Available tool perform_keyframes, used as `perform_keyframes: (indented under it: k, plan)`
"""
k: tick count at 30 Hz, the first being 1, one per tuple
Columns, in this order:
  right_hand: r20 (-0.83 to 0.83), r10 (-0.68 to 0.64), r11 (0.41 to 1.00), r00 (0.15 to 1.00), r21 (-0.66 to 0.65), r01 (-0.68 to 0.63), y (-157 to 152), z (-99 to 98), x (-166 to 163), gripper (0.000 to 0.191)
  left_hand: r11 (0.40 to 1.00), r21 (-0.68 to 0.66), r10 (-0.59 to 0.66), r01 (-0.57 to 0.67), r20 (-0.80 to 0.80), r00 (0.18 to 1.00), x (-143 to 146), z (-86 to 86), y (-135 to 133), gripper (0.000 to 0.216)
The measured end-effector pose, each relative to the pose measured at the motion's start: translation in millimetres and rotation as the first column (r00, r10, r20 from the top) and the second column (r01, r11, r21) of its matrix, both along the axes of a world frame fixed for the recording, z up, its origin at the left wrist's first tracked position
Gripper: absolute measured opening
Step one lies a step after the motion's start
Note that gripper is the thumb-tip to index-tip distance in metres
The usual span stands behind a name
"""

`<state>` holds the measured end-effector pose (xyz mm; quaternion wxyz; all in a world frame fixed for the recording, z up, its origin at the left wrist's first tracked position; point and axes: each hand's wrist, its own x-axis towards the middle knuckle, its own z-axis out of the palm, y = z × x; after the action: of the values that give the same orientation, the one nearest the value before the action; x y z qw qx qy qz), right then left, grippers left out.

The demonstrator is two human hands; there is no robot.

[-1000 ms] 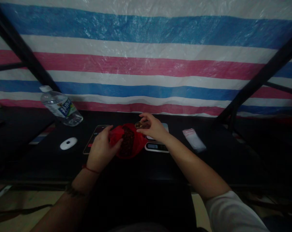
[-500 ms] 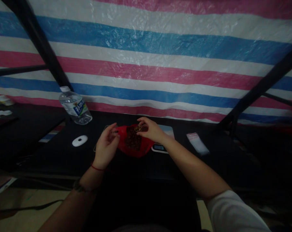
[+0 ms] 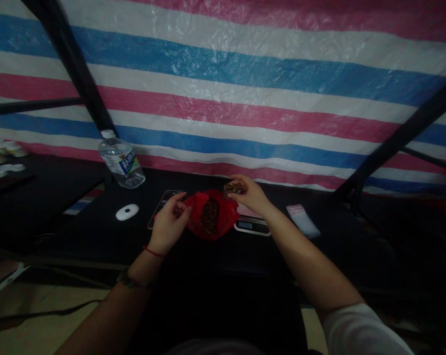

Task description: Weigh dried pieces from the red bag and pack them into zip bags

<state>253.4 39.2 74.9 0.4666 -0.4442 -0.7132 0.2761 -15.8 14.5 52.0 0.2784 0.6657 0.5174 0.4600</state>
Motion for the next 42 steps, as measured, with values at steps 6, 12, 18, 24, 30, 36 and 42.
perform_keyframes:
  k: [6,12,18,24,30,36,42]
  plan:
    - [0.077,-0.224,0.974,0.971,-0.018,0.226,3,-13.1,68,0.058,0.986,0.15,0.05,-0.067,0.119,0.992,-5,7.6,-16,0.031]
    - [0.138,-0.309,0.948,0.941,-0.034,0.316,3,-44.4,105,0.06,0.861,0.306,-0.369,0.406,-0.171,0.913,19,7.3,-56,0.014]
    - [0.199,-0.303,0.945,0.932,-0.063,0.321,4,-68.8,109,0.062,0.765,0.215,-0.535,0.607,-0.311,0.785,44,-5.3,-69,0.017]
    - [0.22,-0.274,0.954,0.936,-0.058,0.293,-2,-63.1,112,0.072,0.764,0.177,-0.547,0.621,-0.333,0.768,50,-13.2,-66,0.017]
    - [-0.087,-0.513,0.858,0.854,-0.026,0.513,9,-65.9,137,0.041,0.715,0.095,-0.612,0.693,-0.396,0.685,48,-18.0,-69,0.016]
    - [-0.035,-0.606,0.793,0.795,-0.104,0.6,-3,-82.6,149,0.032,0.744,-0.019,-0.614,0.668,-0.416,0.671,36,-39.3,-72,0.015]
    - [-0.011,-0.604,0.793,0.797,-0.104,0.6,-10,-74.4,140,0.031,0.746,-0.082,-0.633,0.661,-0.398,0.664,37,-51.0,-68,0.018]
